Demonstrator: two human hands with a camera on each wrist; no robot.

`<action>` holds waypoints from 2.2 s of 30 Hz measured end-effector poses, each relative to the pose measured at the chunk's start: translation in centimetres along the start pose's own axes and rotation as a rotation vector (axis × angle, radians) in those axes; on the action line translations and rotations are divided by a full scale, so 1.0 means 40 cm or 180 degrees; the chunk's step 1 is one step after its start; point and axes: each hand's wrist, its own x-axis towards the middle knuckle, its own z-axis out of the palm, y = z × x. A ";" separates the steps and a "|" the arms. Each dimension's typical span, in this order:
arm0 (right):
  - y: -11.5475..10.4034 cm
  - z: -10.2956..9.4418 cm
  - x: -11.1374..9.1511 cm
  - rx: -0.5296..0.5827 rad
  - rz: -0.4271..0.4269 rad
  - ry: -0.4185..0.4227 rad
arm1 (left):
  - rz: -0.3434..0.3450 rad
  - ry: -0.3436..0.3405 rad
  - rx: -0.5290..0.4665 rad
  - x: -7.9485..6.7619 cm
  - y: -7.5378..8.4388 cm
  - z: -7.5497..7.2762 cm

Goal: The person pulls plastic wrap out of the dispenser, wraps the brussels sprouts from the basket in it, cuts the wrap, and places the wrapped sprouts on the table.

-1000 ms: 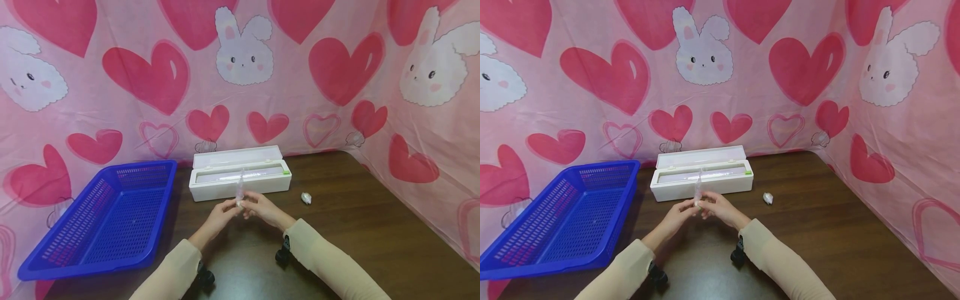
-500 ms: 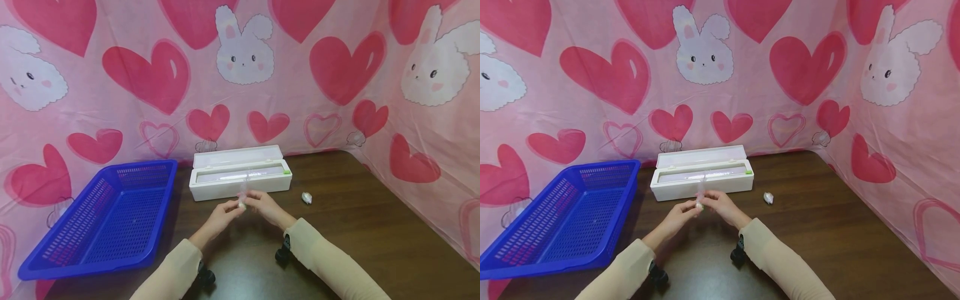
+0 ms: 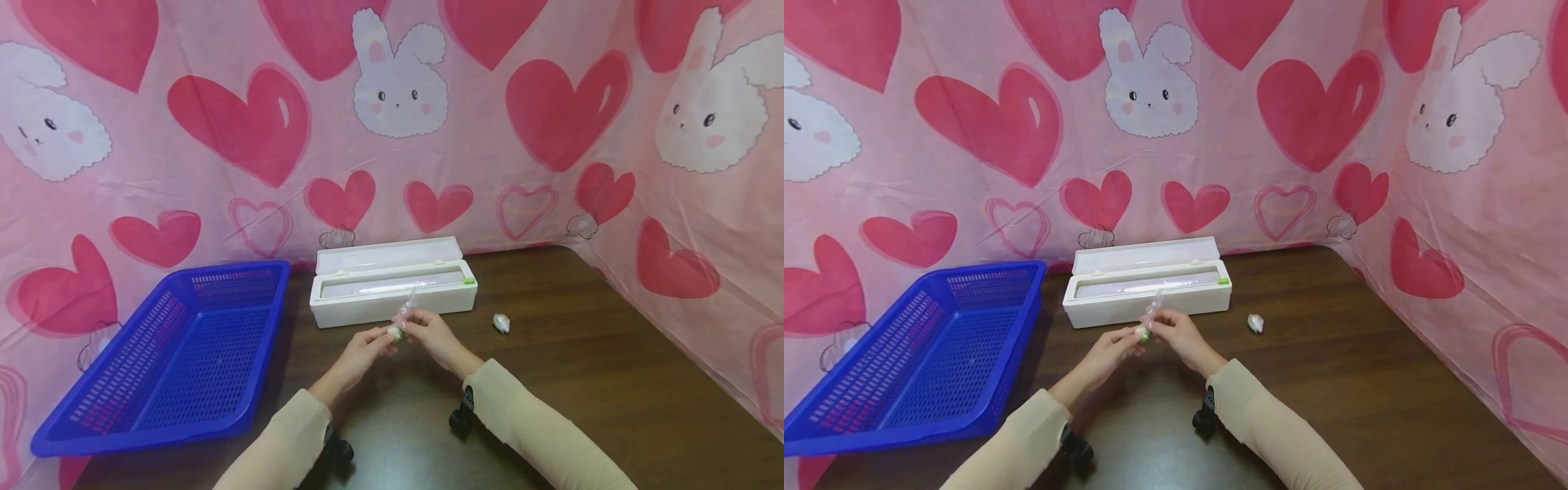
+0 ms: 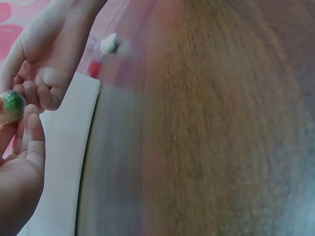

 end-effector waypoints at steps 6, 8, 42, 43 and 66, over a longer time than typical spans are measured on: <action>0.001 0.002 -0.005 -0.0242 -0.0263 -0.0068 | -0.0085 -0.0021 -0.0256 0.001 0.003 -0.002; 0.000 0.002 -0.007 -0.0322 -0.0328 -0.0097 | -0.0116 -0.0031 -0.0345 0.002 0.002 -0.003; -0.070 0.008 -0.048 -0.0870 -0.0523 -0.0593 | -0.0271 -0.0037 -0.0379 -0.007 0.015 -0.008; -0.075 0.010 -0.050 -0.0890 -0.0512 -0.0571 | -0.0286 -0.0025 -0.0386 -0.008 0.018 -0.007; -0.074 0.005 -0.050 -0.0299 -0.0121 -0.0779 | -0.0248 -0.0300 -0.0459 -0.008 0.013 -0.011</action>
